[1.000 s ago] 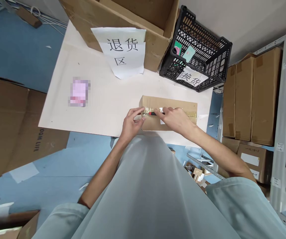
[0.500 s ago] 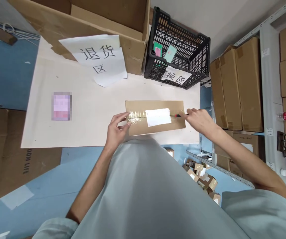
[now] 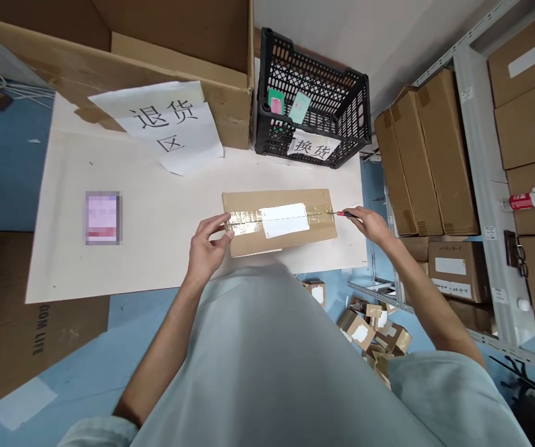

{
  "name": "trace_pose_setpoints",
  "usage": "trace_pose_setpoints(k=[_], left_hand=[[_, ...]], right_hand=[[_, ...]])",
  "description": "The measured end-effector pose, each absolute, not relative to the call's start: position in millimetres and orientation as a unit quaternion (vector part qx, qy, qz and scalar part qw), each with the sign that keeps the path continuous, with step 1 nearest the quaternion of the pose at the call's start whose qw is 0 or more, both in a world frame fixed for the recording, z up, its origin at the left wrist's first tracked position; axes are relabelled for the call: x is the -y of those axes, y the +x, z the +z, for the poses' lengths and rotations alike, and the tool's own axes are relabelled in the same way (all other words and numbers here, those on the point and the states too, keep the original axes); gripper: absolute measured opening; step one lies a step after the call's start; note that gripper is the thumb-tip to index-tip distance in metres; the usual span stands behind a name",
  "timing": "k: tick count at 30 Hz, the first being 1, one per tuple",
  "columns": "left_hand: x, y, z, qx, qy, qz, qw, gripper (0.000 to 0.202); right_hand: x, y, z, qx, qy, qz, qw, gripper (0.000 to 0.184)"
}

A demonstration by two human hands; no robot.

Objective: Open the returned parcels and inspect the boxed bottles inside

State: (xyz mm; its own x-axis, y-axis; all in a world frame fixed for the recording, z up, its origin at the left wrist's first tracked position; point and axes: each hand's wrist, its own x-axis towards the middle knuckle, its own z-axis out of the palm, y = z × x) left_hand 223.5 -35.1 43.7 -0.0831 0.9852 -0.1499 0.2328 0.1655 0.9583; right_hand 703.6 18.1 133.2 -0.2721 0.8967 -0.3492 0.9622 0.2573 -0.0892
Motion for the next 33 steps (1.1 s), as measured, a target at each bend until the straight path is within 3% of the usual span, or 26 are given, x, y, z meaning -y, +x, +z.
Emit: trace_pose_setpoints(k=[5, 13, 17, 22, 27, 33], left_hand=[[37.9, 211.9, 41.0, -0.620, 0.491, 0.406, 0.457, 0.052], [56.0, 136.4, 25.3, -0.668, 0.433, 0.415, 0.440, 0.063], [64.1, 109.5, 18.0, -0.705, 0.452, 0.387, 0.386, 0.056], [66.3, 97.0, 2.9, -0.753, 0.463, 0.334, 0.327, 0.050], [59.3, 129.7, -0.2, -0.737, 0.452, 0.276, 0.419, 0.045], [53.3, 201.3, 6.6, -0.637, 0.494, 0.276, 0.523, 0.045]], right_hand=[[-4.8, 703.0, 77.2, -0.766, 0.602, -0.221, -0.047, 0.043], [22.2, 622.9, 2.0, -0.620, 0.706, -0.294, -0.174, 0.048], [38.1, 576.9, -9.9, -0.536, 0.735, -0.306, -0.281, 0.060], [46.5, 539.9, 10.6, -0.503, 0.724, -0.282, -0.377, 0.065], [34.3, 538.3, 52.8, -0.527, 0.727, -0.211, -0.387, 0.059], [8.3, 555.5, 94.3, -0.619, 0.726, -0.103, -0.283, 0.052]])
